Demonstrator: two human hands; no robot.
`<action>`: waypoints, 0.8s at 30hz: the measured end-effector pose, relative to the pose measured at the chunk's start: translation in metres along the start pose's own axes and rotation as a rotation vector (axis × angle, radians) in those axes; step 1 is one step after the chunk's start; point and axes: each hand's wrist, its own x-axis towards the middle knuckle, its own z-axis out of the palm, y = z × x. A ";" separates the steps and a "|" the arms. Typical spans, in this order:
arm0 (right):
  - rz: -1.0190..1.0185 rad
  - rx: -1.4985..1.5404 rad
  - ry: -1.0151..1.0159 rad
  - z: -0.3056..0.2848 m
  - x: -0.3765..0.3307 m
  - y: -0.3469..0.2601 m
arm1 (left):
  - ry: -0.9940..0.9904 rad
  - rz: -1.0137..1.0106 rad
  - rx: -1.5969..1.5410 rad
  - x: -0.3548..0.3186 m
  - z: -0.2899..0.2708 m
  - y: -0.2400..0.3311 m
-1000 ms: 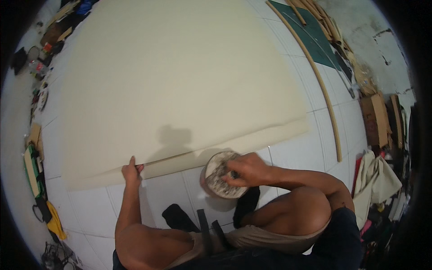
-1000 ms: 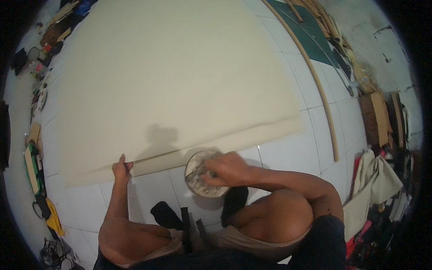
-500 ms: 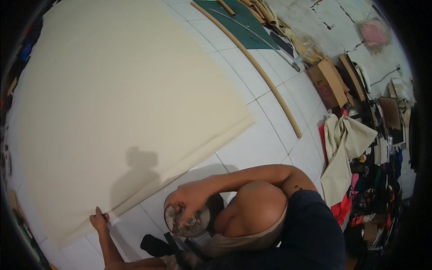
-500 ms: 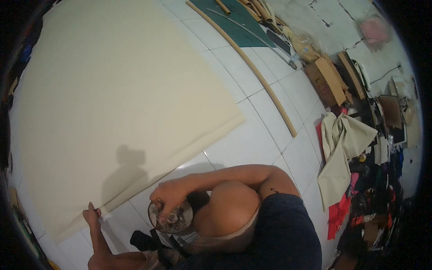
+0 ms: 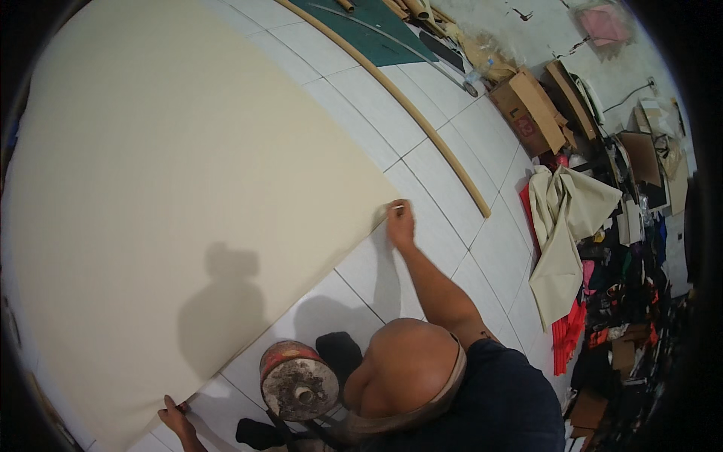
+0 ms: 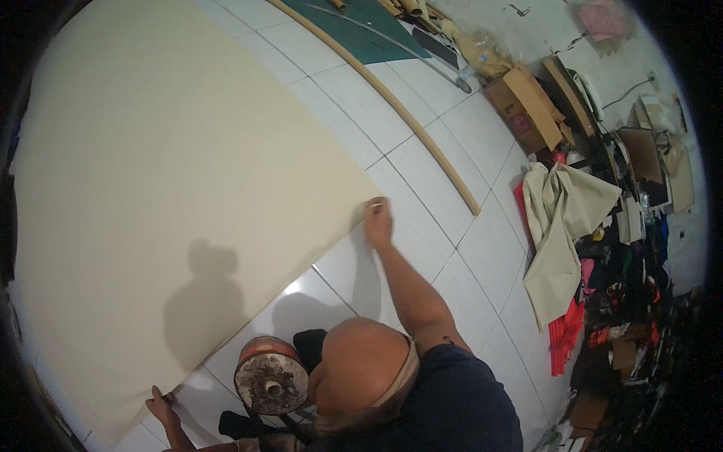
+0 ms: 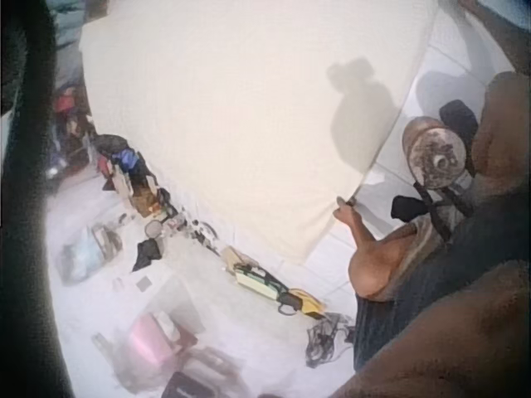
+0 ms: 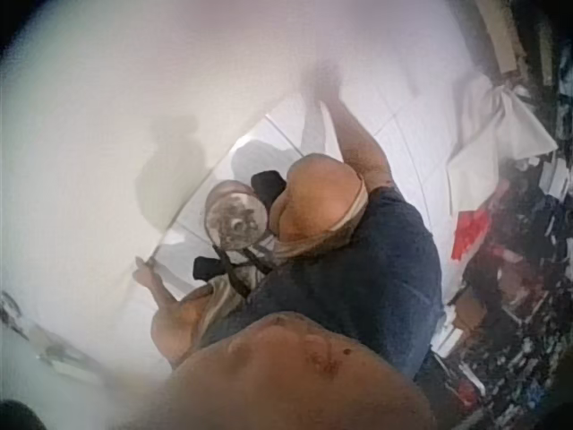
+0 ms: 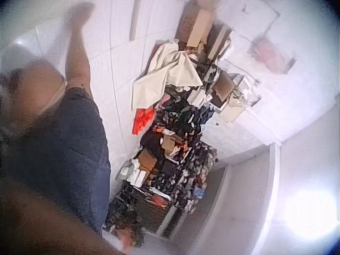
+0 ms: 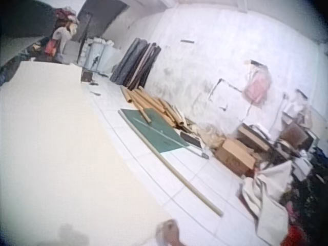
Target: The person lays out a large piece of off-white fabric on a tiled floor, uses a wooden dowel as a straightedge, and cuts the fabric with scissors. The person repeats this process multiple times to produce several rectangular pieces.
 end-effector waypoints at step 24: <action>-0.008 -0.408 -0.271 -0.030 0.108 0.016 | 0.108 0.036 0.078 -0.003 0.009 -0.013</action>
